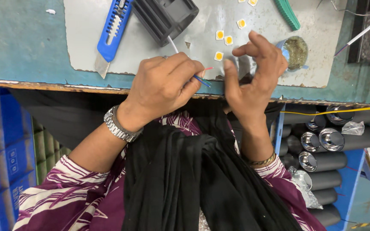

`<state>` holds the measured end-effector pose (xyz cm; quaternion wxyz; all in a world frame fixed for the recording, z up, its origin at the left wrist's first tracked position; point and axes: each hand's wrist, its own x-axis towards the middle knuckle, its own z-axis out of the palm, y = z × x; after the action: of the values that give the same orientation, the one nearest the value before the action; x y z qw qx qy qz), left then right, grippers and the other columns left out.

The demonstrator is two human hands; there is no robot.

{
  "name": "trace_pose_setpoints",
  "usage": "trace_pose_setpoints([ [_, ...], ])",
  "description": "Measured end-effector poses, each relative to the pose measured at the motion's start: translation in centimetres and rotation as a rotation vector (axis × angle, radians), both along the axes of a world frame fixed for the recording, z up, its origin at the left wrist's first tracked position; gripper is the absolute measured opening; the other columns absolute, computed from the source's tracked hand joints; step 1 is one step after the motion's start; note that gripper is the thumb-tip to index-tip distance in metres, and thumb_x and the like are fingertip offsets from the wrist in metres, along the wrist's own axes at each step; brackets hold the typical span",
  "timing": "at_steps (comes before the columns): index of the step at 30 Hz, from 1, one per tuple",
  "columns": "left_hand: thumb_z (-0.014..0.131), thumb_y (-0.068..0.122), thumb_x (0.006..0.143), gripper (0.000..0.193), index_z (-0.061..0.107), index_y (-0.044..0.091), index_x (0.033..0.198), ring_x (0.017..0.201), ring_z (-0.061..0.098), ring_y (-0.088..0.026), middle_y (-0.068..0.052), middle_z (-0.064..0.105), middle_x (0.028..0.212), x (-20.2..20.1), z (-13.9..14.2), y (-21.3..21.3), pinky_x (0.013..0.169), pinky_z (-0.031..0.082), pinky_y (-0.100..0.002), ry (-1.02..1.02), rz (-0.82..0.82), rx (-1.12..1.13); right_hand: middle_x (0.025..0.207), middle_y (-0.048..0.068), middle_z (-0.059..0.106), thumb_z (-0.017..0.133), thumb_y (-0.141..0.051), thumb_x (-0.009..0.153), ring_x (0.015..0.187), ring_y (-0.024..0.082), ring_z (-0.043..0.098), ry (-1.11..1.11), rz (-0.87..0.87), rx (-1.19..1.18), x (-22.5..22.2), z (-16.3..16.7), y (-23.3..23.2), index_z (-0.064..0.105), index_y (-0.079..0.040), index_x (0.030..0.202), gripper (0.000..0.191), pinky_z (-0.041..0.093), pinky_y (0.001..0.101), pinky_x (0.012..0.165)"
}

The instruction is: The person strips the insulation from the ends of red and blue wires using pliers, twists the exposed strands, and solders the wire ends with a soldering iron, dipping them in flux. They then position the wired lead near a black heat-sink housing on the workbench.

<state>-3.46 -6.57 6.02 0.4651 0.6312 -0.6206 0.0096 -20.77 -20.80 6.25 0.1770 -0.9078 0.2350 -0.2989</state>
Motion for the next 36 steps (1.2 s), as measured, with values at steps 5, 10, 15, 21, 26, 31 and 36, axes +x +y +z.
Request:
trace_pose_setpoints([
  [5, 0.078, 0.006, 0.093, 0.013, 0.067, 0.005, 0.1, 0.068, 0.063, -0.021, -0.004, 0.066, 0.086, 0.3, -0.2, 0.1, 0.06, 0.046, -0.034, 0.047, 0.033, -0.059, 0.108, -0.005, 0.072, 0.087, -0.018, 0.099, 0.122, 0.02, 0.051, 0.117, -0.016, -0.066, 1.2, -0.2, 0.3, 0.044, -0.006, 0.153, 0.07, 0.024, 0.0405, 0.109],
  [10, 0.078, 0.006, 0.094, 0.012, 0.067, 0.005, 0.099, 0.069, 0.064, -0.022, -0.004, 0.065, 0.085, 0.4, -0.6, 0.1, 0.061, 0.048, -0.035, 0.045, 0.04, -0.065, 0.115, -0.006, 0.074, 0.074, -0.002, 0.1, 0.126, 0.016, 0.053, 0.07, 0.129, -0.016, 1.0, -0.4, 0.3, 0.043, -0.01, 0.149, 0.059, 0.026, 0.035, 0.112],
  [15, 0.079, 0.009, 0.093, 0.015, 0.067, 0.006, 0.102, 0.071, 0.064, -0.024, -0.005, 0.063, 0.086, 0.5, -0.8, 0.4, 0.064, 0.05, -0.036, 0.014, -0.011, -0.002, 0.112, -0.002, 0.072, 0.078, -0.006, 0.099, 0.122, 0.015, 0.054, 0.001, 0.128, 0.024, 0.0, -0.7, 0.3, 0.043, -0.01, 0.148, 0.06, 0.028, 0.0337, 0.112],
  [21, 0.079, 0.012, 0.093, 0.016, 0.067, 0.008, 0.104, 0.07, 0.063, -0.024, -0.005, 0.061, 0.089, 0.2, -0.9, 0.4, 0.064, 0.051, -0.037, -0.117, -0.033, 0.025, 0.107, -0.003, 0.072, 0.083, -0.012, 0.099, 0.117, 0.015, 0.056, 0.02, 0.157, -0.034, 0.2, -1.1, 0.1, 0.042, -0.008, 0.149, 0.064, 0.027, 0.0344, 0.108],
  [26, 0.076, 0.012, 0.089, 0.021, 0.06, 0.004, 0.1, 0.072, 0.064, -0.026, -0.007, 0.065, 0.101, 0.3, -0.9, 0.1, 0.062, 0.049, -0.039, -0.154, -0.079, 0.021, 0.108, -0.003, 0.073, 0.08, -0.01, 0.098, 0.117, 0.015, 0.055, 0.022, 0.171, -0.057, 0.2, -1.0, 0.1, 0.042, -0.008, 0.15, 0.064, 0.026, 0.0344, 0.108],
  [31, 0.077, 0.013, 0.091, 0.021, 0.061, 0.005, 0.103, 0.077, 0.064, -0.032, -0.008, 0.062, 0.089, 1.3, -2.0, -1.0, 0.063, 0.047, -0.043, -0.082, -0.162, 0.106, 0.107, -0.001, 0.072, 0.08, -0.008, 0.099, 0.113, 0.017, 0.054, 0.031, 0.172, -0.039, -0.3, -1.1, 0.2, 0.043, -0.007, 0.146, 0.06, 0.027, 0.0367, 0.105],
  [36, 0.073, 0.007, 0.09, 0.015, 0.06, 0.004, 0.095, 0.085, 0.064, -0.03, -0.007, 0.062, 0.083, 1.8, -3.4, -1.5, 0.073, 0.047, -0.044, -0.156, -0.195, 0.032, 0.112, 0.003, 0.071, 0.077, -0.006, 0.097, 0.117, 0.022, 0.052, -0.021, 0.218, -0.096, 0.1, -1.6, 0.0, 0.045, -0.007, 0.137, 0.051, 0.028, 0.0393, 0.104],
])
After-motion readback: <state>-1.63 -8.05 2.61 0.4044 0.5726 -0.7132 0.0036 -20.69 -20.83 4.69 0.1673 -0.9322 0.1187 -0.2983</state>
